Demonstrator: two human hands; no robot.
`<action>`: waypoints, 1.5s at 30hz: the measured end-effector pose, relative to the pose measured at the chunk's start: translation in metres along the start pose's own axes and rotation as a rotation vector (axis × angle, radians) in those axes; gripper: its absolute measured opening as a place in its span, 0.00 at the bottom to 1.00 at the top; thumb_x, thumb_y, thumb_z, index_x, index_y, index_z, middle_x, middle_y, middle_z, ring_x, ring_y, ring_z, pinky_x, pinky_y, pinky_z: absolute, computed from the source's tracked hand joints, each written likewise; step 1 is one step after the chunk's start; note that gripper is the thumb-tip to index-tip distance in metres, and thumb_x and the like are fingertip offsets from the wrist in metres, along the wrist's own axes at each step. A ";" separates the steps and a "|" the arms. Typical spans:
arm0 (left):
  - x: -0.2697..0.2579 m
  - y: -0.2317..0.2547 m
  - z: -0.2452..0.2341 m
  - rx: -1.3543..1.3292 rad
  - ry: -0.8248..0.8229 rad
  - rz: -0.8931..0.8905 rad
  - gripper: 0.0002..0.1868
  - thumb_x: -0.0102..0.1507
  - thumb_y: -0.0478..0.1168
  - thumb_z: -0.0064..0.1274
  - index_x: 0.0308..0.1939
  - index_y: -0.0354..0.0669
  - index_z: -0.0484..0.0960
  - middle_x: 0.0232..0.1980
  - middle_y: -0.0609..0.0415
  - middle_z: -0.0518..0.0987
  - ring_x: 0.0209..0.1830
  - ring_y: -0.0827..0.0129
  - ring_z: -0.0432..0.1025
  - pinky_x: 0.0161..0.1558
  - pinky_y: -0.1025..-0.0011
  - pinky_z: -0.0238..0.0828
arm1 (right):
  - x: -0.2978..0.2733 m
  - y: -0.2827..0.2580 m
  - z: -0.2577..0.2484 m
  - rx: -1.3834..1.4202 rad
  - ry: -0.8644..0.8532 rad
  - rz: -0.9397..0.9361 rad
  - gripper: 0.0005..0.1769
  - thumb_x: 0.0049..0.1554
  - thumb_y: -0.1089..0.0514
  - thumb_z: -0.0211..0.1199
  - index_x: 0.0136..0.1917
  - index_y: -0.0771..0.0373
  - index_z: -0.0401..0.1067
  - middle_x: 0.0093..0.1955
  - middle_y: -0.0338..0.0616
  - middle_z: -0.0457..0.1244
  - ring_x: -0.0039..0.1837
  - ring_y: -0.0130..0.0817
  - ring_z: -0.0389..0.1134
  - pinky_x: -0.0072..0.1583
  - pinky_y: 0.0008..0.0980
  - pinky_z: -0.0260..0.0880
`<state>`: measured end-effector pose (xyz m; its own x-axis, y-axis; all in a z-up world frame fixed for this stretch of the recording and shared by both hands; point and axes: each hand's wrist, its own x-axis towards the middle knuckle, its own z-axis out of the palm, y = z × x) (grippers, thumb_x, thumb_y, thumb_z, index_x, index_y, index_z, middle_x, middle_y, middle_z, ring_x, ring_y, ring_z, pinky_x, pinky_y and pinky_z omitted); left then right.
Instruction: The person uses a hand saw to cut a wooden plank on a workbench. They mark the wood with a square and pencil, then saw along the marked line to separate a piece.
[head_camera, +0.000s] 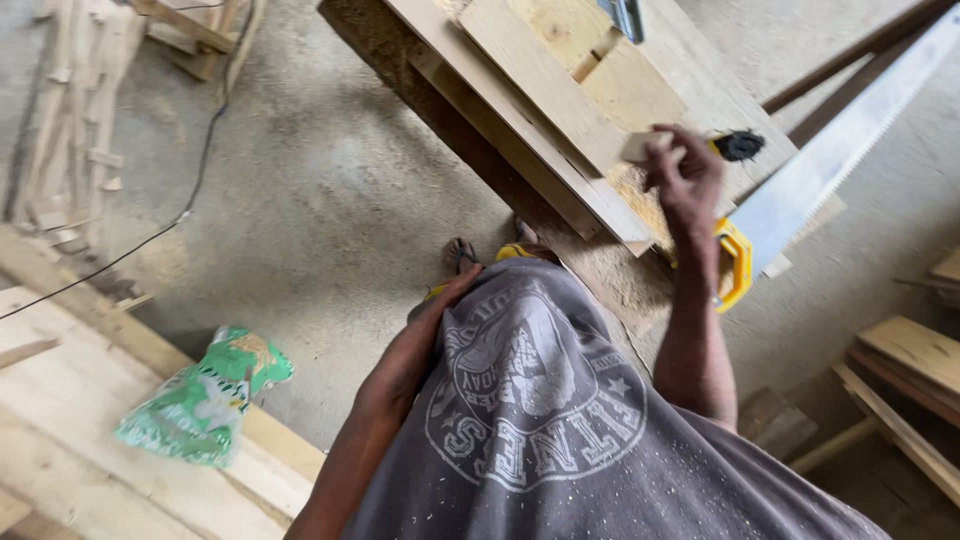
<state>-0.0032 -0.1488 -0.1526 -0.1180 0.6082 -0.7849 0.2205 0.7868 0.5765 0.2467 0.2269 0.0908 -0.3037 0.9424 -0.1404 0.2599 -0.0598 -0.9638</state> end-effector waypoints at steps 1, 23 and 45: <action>0.010 0.009 -0.002 0.024 0.024 0.008 0.23 0.64 0.53 0.51 0.54 0.42 0.85 0.50 0.43 0.84 0.51 0.53 0.79 0.52 0.61 0.72 | 0.015 0.003 -0.015 -0.032 0.043 0.051 0.16 0.67 0.58 0.63 0.65 0.68 0.74 0.53 0.59 0.69 0.42 0.30 0.72 0.38 0.30 0.74; 0.019 0.028 0.023 -0.094 0.314 -0.099 0.17 0.63 0.44 0.54 0.51 0.37 0.85 0.50 0.41 0.84 0.50 0.53 0.79 0.52 0.61 0.73 | -0.043 0.122 0.032 -0.890 -0.290 0.031 0.39 0.52 0.41 0.75 0.64 0.69 0.68 0.47 0.58 0.68 0.47 0.51 0.71 0.46 0.48 0.72; 0.047 0.046 -0.032 -0.116 0.094 0.458 0.19 0.72 0.51 0.44 0.46 0.43 0.84 0.41 0.47 0.85 0.44 0.61 0.79 0.52 0.60 0.75 | -0.038 -0.111 0.071 -1.115 -0.438 0.256 0.34 0.48 0.34 0.71 0.49 0.68 0.76 0.43 0.55 0.71 0.42 0.44 0.73 0.49 0.43 0.74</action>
<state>-0.0300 -0.0804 -0.1556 -0.1218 0.8978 -0.4232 0.1612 0.4386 0.8841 0.1645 0.1745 0.1868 -0.3554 0.7414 -0.5693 0.9346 0.2903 -0.2054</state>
